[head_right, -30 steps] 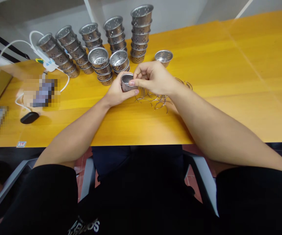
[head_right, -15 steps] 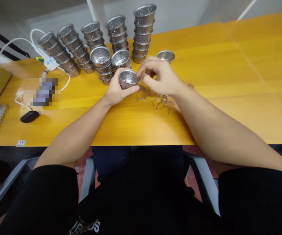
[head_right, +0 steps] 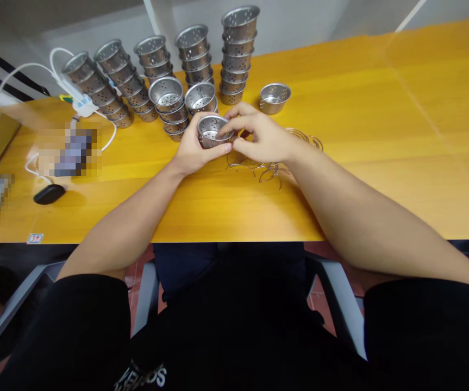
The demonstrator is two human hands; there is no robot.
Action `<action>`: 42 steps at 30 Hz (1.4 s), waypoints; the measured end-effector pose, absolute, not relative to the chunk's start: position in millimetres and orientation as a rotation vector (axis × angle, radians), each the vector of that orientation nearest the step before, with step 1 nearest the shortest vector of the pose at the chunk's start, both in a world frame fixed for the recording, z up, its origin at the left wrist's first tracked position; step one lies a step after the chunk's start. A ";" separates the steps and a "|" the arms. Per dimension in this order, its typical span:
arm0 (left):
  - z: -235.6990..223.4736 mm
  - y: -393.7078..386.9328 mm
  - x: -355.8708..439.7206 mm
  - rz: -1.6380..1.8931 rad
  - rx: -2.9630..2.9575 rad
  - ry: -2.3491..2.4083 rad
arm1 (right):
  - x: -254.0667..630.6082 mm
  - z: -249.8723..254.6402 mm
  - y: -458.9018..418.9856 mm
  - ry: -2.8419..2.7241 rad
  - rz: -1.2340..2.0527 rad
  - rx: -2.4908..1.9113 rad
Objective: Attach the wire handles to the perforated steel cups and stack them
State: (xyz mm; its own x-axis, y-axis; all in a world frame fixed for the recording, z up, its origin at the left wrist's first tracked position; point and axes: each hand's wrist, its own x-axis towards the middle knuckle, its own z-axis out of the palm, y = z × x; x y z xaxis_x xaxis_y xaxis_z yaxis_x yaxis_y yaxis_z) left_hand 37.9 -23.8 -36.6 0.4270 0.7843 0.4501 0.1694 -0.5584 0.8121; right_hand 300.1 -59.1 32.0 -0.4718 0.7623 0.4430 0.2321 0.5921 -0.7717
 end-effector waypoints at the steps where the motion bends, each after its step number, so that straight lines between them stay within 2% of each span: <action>1: -37.0 -23.5 38.4 1.122 1.980 0.808 | 301.7 32.3 -58.3 -2.019 0.783 -0.772; 9: -36.9 -24.1 45.2 1.124 1.883 0.765 | 310.8 46.2 -60.6 -1.972 0.748 -0.762; 16: -22.4 -35.8 43.5 1.020 1.736 0.875 | 316.0 58.9 -43.4 -1.740 0.426 -0.807; 27: -23.8 -36.6 42.1 0.964 1.878 0.776 | 264.3 77.3 6.2 -1.986 0.297 -0.876; 36: -15.2 -39.0 41.7 0.959 1.939 0.843 | 256.4 64.5 17.4 -1.995 0.350 -0.965; 42: -19.8 -35.5 38.8 0.986 1.967 0.793 | 254.5 76.0 -8.9 -2.054 0.418 -1.116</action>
